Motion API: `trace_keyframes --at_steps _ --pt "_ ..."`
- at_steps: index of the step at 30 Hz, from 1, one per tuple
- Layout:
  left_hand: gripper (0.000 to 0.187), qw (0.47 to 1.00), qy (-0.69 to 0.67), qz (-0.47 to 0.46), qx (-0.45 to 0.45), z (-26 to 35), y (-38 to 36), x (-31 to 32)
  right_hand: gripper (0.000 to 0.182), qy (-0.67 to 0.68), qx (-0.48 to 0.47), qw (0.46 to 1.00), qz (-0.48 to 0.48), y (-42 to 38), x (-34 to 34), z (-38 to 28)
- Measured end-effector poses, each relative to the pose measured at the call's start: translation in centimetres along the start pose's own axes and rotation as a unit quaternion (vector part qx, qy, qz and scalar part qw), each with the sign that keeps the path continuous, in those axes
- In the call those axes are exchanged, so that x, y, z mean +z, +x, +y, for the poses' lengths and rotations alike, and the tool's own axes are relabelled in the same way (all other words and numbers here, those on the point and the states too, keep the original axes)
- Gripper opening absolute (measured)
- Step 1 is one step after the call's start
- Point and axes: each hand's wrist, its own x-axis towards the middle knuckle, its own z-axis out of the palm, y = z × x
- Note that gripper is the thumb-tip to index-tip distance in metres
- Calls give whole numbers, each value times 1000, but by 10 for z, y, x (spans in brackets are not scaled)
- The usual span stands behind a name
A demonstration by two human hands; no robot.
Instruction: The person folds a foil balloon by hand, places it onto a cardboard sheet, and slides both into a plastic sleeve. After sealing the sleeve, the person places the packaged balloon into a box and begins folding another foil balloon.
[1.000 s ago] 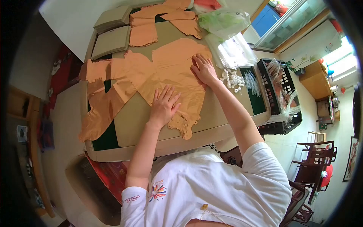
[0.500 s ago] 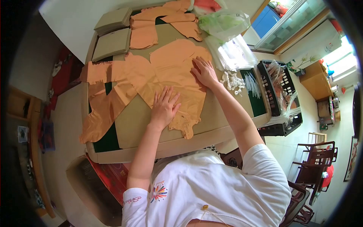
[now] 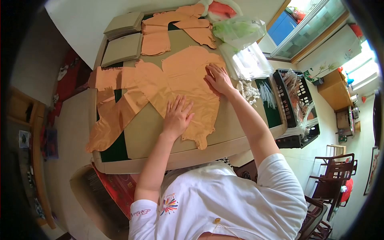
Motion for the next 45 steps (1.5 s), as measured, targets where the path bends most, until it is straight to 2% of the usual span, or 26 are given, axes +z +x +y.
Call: trace_keyframes --at_steps 4,7,15,22,27,30,34,35,37,38,41,44,45 --pt "43 999 -32 34 -15 1 1 1 53 -13 -1 1000 9 0 1 -1" --pt "42 1000 -17 3 0 0 0 -2 52 -19 -11 1000 16 0 1 -1" --pt "43 1000 -4 10 12 0 -1 1 51 -6 -17 1000 8 0 1 0" --pt "44 1000 3 -19 1 0 -2 0 51 -5 3 1000 -6 0 0 0" --pt "43 1000 -3 -5 17 -2 -5 2 50 9 43 999 -12 3 3 1" --pt "44 1000 -7 -17 14 -2 -4 2 50 -10 22 1000 -5 17 -1 -13" --pt "44 999 -8 -53 -7 -1 -3 0 47 -20 5 1000 13 56 20 -2" --pt "44 999 -11 -51 -5 -1 -3 -1 42 -40 9 998 47 67 22 1" --pt "45 999 -17 -50 -3 0 -2 -4 36 -88 22 996 4 95 20 12" --pt "45 999 -18 -47 0 0 -2 -4 33 -111 31 993 -18 105 20 18" --pt "46 999 -34 -40 1 1 -1 -6 26 -143 30 986 84 121 40 48" --pt "46 998 -63 -2 -17 0 10 -23 26 -135 37 989 40 129 26 36" --pt "45 997 -64 25 -24 -4 21 -43 26 -103 3 993 62 138 24 28"
